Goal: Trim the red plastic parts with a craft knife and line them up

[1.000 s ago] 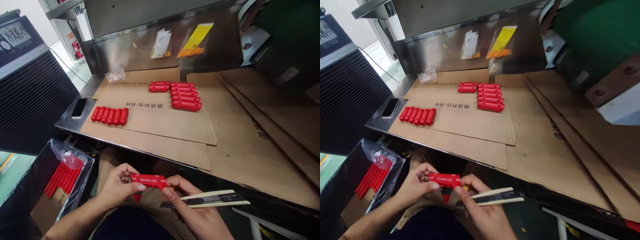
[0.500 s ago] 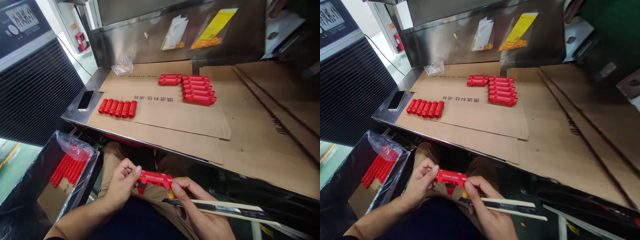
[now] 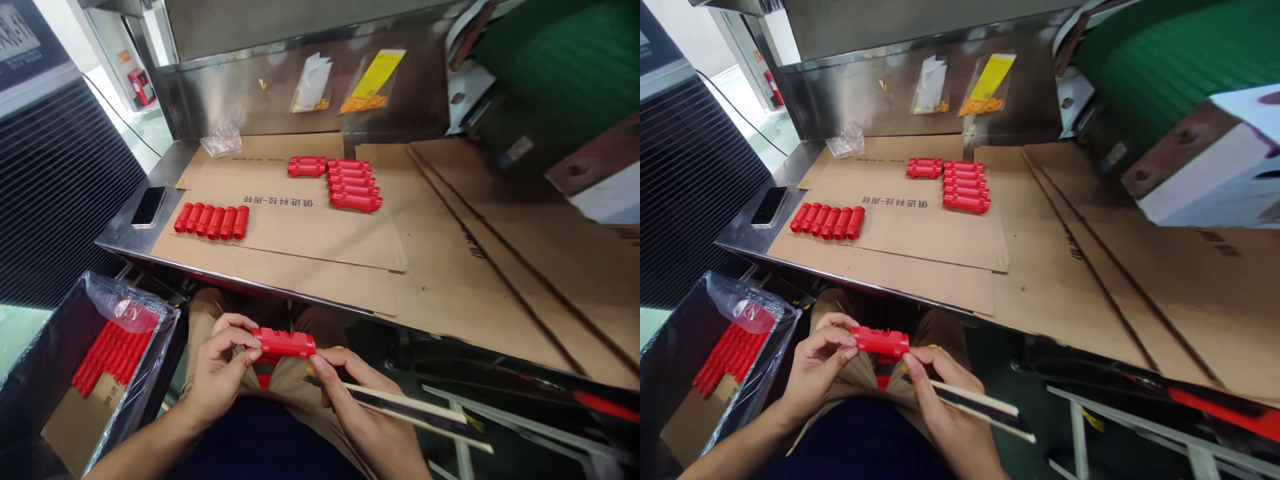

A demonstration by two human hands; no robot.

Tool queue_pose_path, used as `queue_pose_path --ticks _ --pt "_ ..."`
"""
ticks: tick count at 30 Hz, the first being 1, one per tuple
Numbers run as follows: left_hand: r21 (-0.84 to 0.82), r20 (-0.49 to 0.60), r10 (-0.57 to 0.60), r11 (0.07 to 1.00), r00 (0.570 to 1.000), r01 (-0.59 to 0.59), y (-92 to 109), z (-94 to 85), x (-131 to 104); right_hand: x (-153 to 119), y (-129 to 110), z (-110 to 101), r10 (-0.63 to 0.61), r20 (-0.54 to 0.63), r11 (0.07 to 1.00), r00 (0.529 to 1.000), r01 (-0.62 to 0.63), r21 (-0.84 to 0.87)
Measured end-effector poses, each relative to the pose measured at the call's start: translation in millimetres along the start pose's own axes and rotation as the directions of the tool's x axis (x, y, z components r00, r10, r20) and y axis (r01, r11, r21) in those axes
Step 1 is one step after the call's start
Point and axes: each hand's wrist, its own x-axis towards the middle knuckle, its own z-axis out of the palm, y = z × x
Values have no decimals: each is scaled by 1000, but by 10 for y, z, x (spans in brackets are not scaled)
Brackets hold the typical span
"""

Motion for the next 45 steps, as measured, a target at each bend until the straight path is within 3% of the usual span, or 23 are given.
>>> queue_pose_path --ticks 3,5,8,11,13,17,21,23,25,28,30,33,35,45 --pt "-85 13 15 996 1000 -14 -21 17 1 7 13 9 75 44 994 996 -78 72" --pt "-222 -28 -72 973 997 64 -34 78 3 18 51 17 21 49 998 999 -23 51" --pt "-377 -26 -276 893 961 247 -47 197 24 46 141 31 -222 48 974 974 224 -47" --pt "-470 -35 -388 820 921 328 -46 267 67 70 217 56 -459 51 879 887 461 -122" --pt "-506 -49 -384 805 922 309 -42 272 94 75 239 79 -504 61 851 862 507 -135" --pt "-542 -28 -298 806 954 236 -48 260 105 59 235 134 -514 89 844 853 522 -124" --pt "-577 30 -338 763 941 292 -52 299 79 48 218 178 -596 112 784 795 606 -133" --pt "-592 48 -356 743 933 313 -41 307 77 69 207 161 -569 148 803 809 585 -111" --pt "-602 76 -351 730 933 324 -21 288 86 111 195 99 -485 148 859 862 502 -103" --pt "-609 121 -344 715 931 343 0 222 106 172 169 -65 -446 31 872 894 442 -209" --pt "-611 129 -359 705 924 359 -1 183 115 176 145 -182 -545 24 795 838 526 -302" --pt "-612 132 -391 691 911 385 -16 165 122 118 109 -297 -665 217 637 714 695 -333" --pt "-613 126 -409 685 904 395 -18 175 124 68 96 -313 -681 312 592 663 748 -299" --pt "-593 136 -441 681 887 430 33 196 119 102 103 -159 -699 333 640 633 761 -105"
